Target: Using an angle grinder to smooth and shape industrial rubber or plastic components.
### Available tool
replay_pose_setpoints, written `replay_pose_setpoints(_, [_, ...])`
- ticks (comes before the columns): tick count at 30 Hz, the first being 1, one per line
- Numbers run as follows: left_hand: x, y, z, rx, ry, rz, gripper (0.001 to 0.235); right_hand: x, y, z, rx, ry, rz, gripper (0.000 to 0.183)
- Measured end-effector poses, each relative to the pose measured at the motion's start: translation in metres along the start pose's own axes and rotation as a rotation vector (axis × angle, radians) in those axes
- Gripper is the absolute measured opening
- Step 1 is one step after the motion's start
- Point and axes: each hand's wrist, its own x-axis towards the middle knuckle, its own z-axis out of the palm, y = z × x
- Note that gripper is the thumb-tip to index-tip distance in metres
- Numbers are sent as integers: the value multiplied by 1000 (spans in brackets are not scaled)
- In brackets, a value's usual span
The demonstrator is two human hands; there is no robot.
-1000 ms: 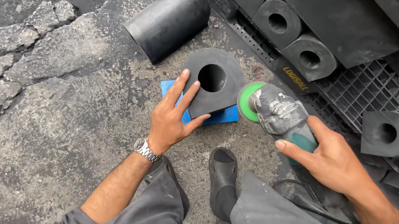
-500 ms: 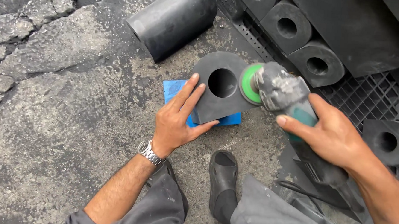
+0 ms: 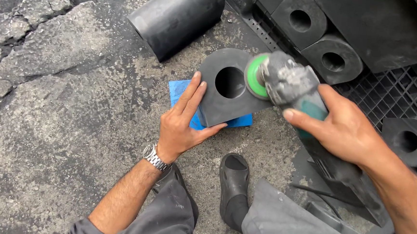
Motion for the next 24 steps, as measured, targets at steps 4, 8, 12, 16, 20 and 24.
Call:
replay_pose_setpoints(4, [-7,-6,5,-13,10,-52,98,-26,63,8,-35,-13,-58,61])
replay_pose_setpoints(8, [-14,-8,7,-52,19,-67,101,-22,39,6,71,4,-157,60])
replay_pose_setpoints(12, [-18,-14,15,-99,48,-135,106,23,-10,-1,-94,24,-95,61])
replay_pose_setpoints(16, [-30,-21,23,-108,46,-185,106,55,-53,1,-101,43,-214,65])
replay_pose_setpoints(20, [-28,-23,27,-130,65,-180,105,57,-28,-8,-96,98,-260,64])
replay_pose_setpoints(24, [-30,-21,28,-138,69,-195,103,45,1,-8,-37,143,-154,56])
